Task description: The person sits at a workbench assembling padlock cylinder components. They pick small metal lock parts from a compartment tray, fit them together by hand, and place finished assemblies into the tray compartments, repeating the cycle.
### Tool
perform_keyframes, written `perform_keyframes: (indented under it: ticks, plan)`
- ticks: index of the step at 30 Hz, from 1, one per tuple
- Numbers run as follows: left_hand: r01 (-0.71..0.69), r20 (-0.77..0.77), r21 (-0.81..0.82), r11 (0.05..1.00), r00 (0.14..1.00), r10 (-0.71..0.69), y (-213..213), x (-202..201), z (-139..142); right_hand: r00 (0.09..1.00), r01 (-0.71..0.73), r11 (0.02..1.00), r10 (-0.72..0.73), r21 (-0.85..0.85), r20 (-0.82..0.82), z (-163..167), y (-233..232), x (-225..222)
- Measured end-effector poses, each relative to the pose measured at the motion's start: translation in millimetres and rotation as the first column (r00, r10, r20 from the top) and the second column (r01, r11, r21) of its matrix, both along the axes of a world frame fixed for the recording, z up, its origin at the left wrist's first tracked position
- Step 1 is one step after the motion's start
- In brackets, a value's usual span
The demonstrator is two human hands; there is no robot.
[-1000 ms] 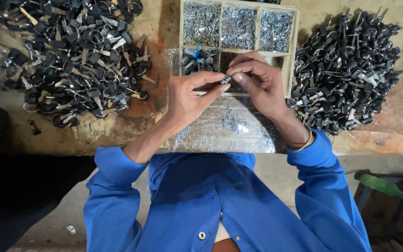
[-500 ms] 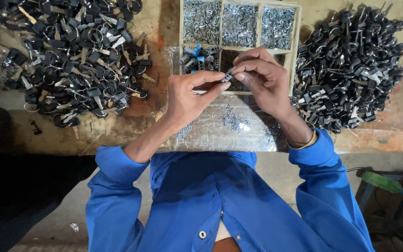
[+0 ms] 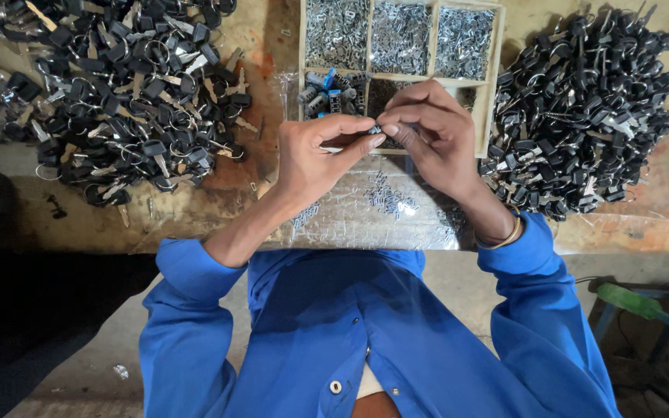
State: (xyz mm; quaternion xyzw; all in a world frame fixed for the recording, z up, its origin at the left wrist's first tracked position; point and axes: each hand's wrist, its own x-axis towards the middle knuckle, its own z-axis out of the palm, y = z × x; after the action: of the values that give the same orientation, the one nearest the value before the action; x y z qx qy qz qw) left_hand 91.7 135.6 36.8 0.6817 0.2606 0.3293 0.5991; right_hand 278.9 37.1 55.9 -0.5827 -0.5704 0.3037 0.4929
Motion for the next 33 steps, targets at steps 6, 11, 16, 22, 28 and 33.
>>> perform_keyframes:
  ticks: [6, 11, 16, 22, 28, 33]
  plan:
    - [0.004, -0.002, 0.001, 1.0, 1.0, -0.004, 1.6, -0.6, 0.6, 1.0, -0.004, 1.0, 0.005, -0.024, 0.012, 1.9, -0.2, 5.2]
    - [0.006, -0.008, 0.031, 0.999, 1.0, -0.006, 1.9, -0.3, -1.0, 0.982, -0.059, 0.996, 0.045, -0.068, -0.181, -2.3, -0.8, 1.0]
    - [0.028, 0.01, -0.014, 1.0, 1.0, -0.028, 0.5, -1.6, -1.8, 1.0, -0.009, 1.0, 0.009, -0.019, -0.025, -0.4, -0.5, -2.3]
    - [0.019, -0.002, 0.018, 1.0, 1.0, -0.019, 1.7, -1.6, -1.9, 0.989, -0.039, 0.998, 0.031, 0.049, 0.145, 5.2, 1.1, -0.8]
    - [0.028, 0.024, 0.021, 0.999, 0.999, -0.029, 3.6, -1.9, -2.2, 0.973, 0.058, 0.996, -0.072, 0.071, 0.217, 8.7, 0.9, 11.7]
    - [0.029, 0.039, 0.013, 0.999, 0.999, -0.029, 4.4, -2.1, -0.6, 0.893, 0.166, 0.986, -0.153, 0.007, 0.423, 11.1, 3.6, 20.5]
